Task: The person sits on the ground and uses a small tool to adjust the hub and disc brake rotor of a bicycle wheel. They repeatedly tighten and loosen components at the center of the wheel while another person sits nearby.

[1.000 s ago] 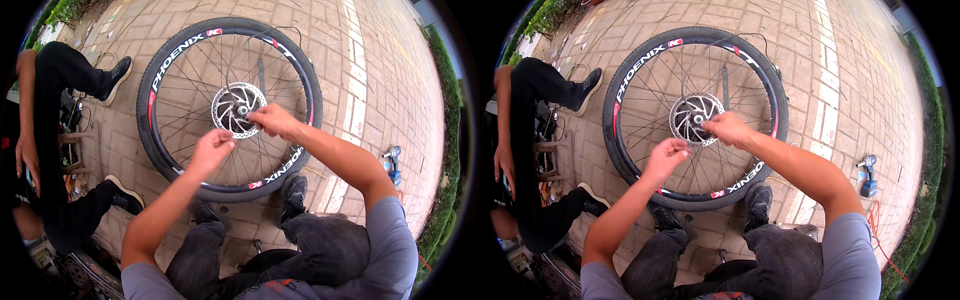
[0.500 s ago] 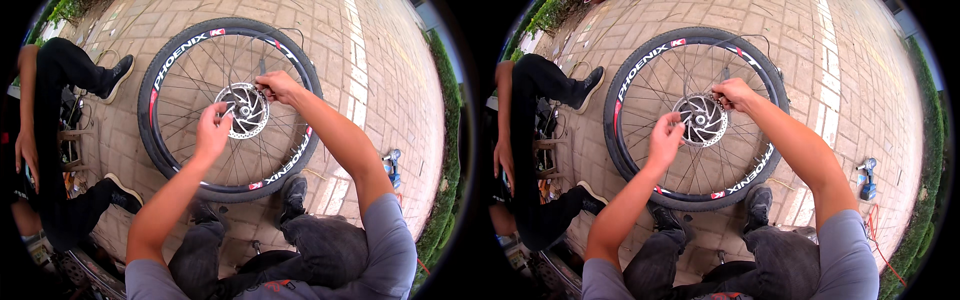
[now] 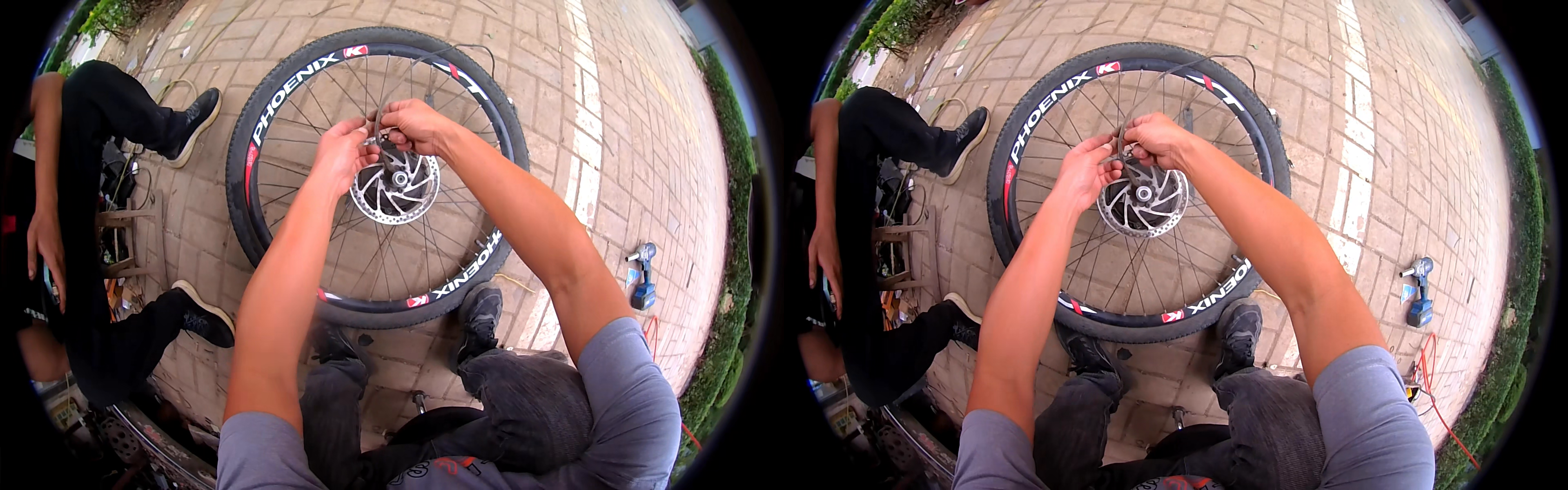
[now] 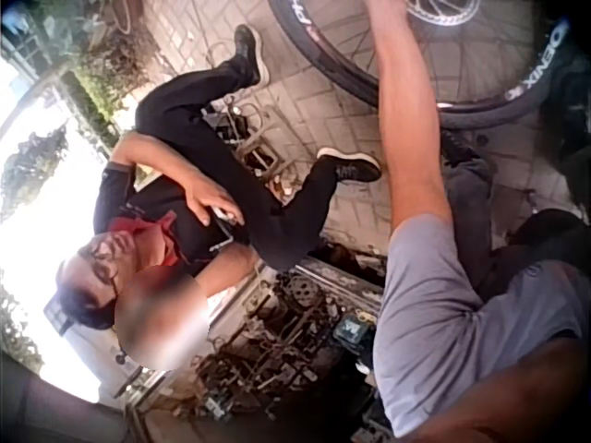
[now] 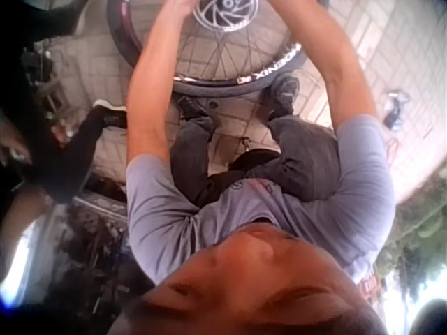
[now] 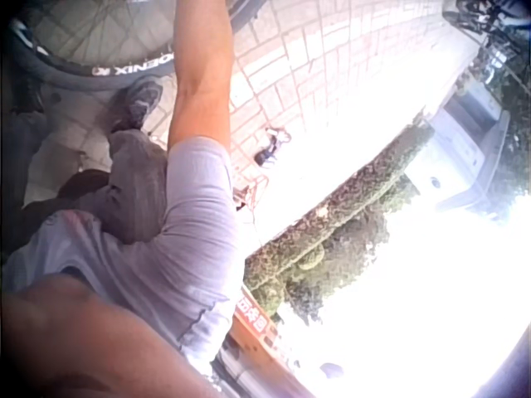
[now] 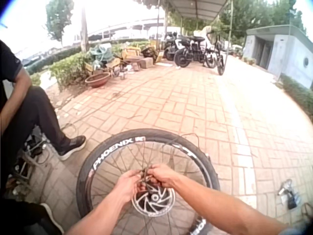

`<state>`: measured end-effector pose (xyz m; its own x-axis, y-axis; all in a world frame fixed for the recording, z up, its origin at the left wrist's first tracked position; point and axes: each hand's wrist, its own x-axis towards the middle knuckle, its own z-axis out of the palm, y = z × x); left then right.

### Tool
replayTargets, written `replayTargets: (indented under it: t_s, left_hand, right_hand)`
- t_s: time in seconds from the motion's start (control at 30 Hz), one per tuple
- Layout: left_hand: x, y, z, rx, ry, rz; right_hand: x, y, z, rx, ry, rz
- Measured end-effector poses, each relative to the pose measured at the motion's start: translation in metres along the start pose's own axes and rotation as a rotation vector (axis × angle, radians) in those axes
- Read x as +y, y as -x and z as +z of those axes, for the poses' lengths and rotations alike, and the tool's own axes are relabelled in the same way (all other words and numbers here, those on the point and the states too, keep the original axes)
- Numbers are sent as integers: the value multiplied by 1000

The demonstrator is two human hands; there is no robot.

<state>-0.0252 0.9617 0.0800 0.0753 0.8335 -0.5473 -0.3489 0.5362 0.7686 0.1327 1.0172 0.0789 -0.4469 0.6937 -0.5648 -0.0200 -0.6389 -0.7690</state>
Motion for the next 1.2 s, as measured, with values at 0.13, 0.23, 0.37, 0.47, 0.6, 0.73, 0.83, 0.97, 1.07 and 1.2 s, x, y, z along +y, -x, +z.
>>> replayTargets:
  t_s: [0.13,0.23,0.37,0.47,0.6,0.73,0.83,0.97,1.07,1.2]
  left_hand:
    - [-4,-1,-2,-34,23,-38]
    - [-5,5,-10,6,35,-24]
    - [-1,45,-38,-41,-19,-50]
    - [-24,107,-60,-114,-253,-115]
    - [-86,178,-31,-324,-330,-241]
    - [-110,206,-4,-454,-69,-475]
    - [-92,205,-10,-440,71,-656]
    - [-83,162,-32,-97,-209,-452]
    - [-28,100,-21,38,-357,-1]
    - [13,35,-5,-31,-57,1]
  right_hand:
    - [-2,1,-1,-45,32,-77]
    - [-5,4,-5,42,221,-144]
    - [1,32,-29,368,457,-332]
    - [26,83,-18,214,485,-49]
    - [101,138,15,-59,41,416]
    - [118,139,13,10,-319,321]
    - [95,127,-20,221,-404,200]
    - [42,78,-69,313,-252,83]
    - [10,33,-61,253,-155,77]
    - [-11,-1,-15,181,-130,19]
